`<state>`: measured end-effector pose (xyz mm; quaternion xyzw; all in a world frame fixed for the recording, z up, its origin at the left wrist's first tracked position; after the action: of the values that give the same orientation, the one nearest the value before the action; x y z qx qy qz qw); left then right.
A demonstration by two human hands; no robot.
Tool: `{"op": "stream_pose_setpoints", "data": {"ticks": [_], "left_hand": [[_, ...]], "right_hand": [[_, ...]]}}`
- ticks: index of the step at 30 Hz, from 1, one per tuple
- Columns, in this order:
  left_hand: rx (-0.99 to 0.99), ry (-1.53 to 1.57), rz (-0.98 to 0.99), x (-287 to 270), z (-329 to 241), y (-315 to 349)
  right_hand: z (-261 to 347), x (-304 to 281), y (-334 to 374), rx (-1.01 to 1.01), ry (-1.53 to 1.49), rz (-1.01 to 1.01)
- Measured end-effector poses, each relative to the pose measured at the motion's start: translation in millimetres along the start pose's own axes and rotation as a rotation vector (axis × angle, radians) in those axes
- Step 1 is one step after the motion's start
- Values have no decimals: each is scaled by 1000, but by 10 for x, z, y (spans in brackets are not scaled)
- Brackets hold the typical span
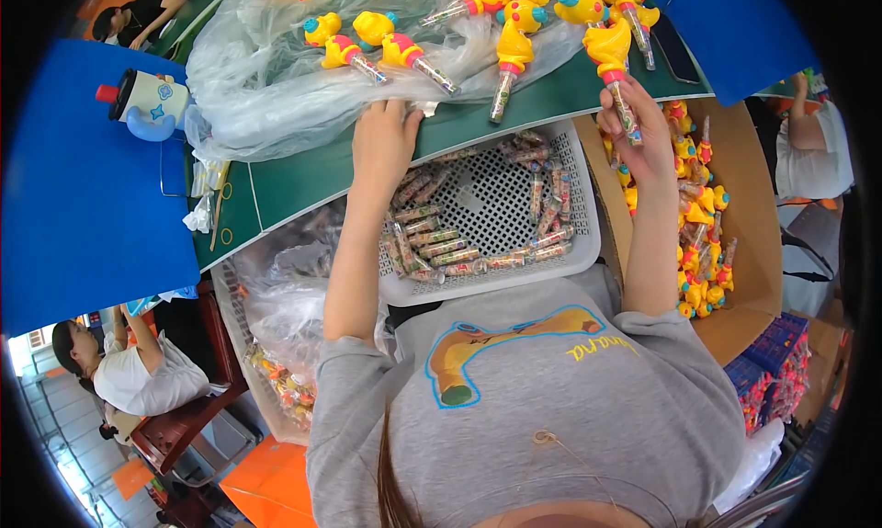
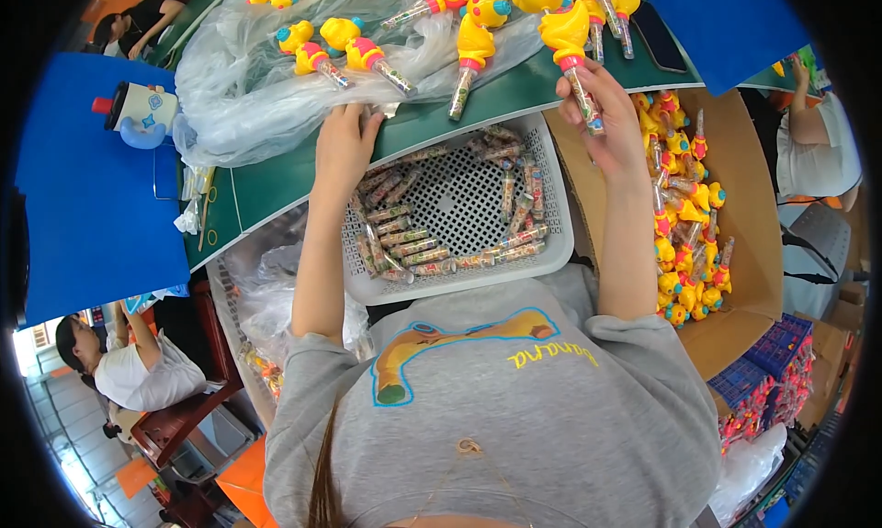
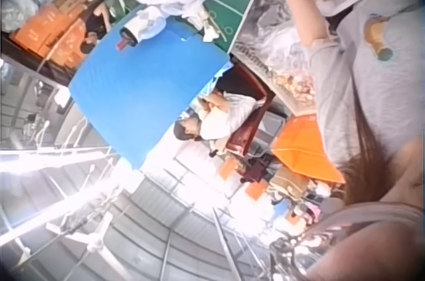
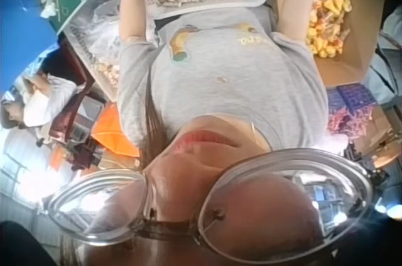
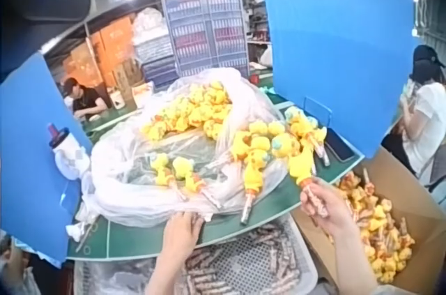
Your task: Inspecting and organizing small yellow bird-shaped toy rattles on a factory workbench.
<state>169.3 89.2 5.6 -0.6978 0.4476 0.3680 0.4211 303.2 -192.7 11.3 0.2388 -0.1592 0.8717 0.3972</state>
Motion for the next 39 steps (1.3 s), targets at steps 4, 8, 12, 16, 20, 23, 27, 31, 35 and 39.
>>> {"op": "stream_pose_setpoints", "data": {"ticks": [4,8,12,16,20,23,27,31,35,39], "left_hand": [[102,-32,133,62,-151,-89],[22,-67,352,202,-122,-116],[58,-65,295,64,-155,42],[233,-27,135,-211,-196,258],[266,-97,15,-354,-166,411],[235,-199,-60,-387,-169,526],[155,-75,-65,-316,-79,564],[205,-30,-177,-364,-135,609],[187,-103,-180,-366,-228,705],[212,-76,-107,-339,-289,790]], "right_hand": [[-51,17,12,14,6,-3],[-99,25,32,36,1,-15],[-73,25,80,27,-19,-4],[-17,-33,158,20,-21,-38],[-20,-35,179,21,-16,-49],[-63,13,169,35,-13,-36],[-119,90,160,54,-13,-9],[-129,123,169,52,-28,-2],[-113,126,190,48,-30,-2],[-117,112,199,49,-18,-26]]}}
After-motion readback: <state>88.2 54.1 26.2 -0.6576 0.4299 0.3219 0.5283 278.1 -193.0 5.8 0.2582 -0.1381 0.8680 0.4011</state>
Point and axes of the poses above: each hand's wrist, its own y-axis away from the middle knuckle, its own x-axis out of the palm, z = x × y, the point moved 10 cm from there along -y, towards the middle knuckle, and after that the axes turned 7 degrees about z, right-handed, at the moved point
